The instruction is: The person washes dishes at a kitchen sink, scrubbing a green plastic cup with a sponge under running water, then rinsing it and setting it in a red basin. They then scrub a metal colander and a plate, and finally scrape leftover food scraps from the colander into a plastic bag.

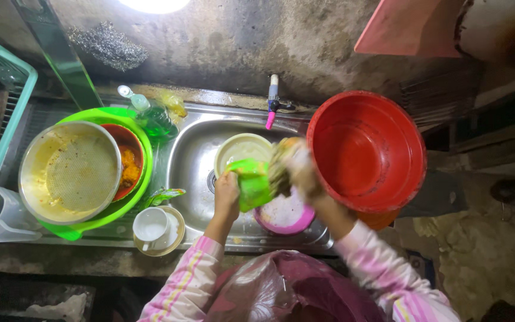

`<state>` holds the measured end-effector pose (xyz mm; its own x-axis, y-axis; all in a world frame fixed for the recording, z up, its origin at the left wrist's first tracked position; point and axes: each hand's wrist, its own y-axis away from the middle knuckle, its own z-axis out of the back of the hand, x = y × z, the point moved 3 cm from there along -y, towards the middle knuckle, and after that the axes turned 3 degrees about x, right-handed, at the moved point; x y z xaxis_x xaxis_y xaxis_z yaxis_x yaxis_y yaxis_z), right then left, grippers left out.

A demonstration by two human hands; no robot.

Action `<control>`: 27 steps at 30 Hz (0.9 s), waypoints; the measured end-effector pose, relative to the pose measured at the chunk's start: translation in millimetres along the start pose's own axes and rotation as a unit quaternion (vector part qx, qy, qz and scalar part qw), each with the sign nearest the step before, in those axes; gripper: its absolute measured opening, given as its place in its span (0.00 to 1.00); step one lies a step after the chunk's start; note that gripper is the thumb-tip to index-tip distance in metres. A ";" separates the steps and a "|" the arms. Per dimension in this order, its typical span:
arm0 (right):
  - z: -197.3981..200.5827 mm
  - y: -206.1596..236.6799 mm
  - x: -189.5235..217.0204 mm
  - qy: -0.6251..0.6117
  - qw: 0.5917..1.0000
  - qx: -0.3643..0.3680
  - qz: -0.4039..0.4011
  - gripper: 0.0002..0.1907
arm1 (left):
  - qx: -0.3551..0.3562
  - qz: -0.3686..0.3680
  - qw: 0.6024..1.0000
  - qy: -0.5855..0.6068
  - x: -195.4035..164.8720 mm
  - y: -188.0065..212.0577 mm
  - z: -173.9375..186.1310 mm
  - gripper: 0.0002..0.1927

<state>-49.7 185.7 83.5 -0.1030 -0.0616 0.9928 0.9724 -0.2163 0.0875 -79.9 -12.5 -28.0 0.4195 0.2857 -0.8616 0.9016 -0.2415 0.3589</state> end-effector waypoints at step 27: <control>-81.4 15.5 -66.8 0.494 0.861 -0.036 0.116 0.20 | -0.128 -0.106 0.985 -0.039 25.4 -7.3 -0.2 0.13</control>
<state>-44.8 107.2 11.9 -0.0705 -0.9026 0.4247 0.9791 -0.1440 -0.1435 -75.8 -3.3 -52.4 0.2178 0.2295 -0.9486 0.9695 0.0612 0.2375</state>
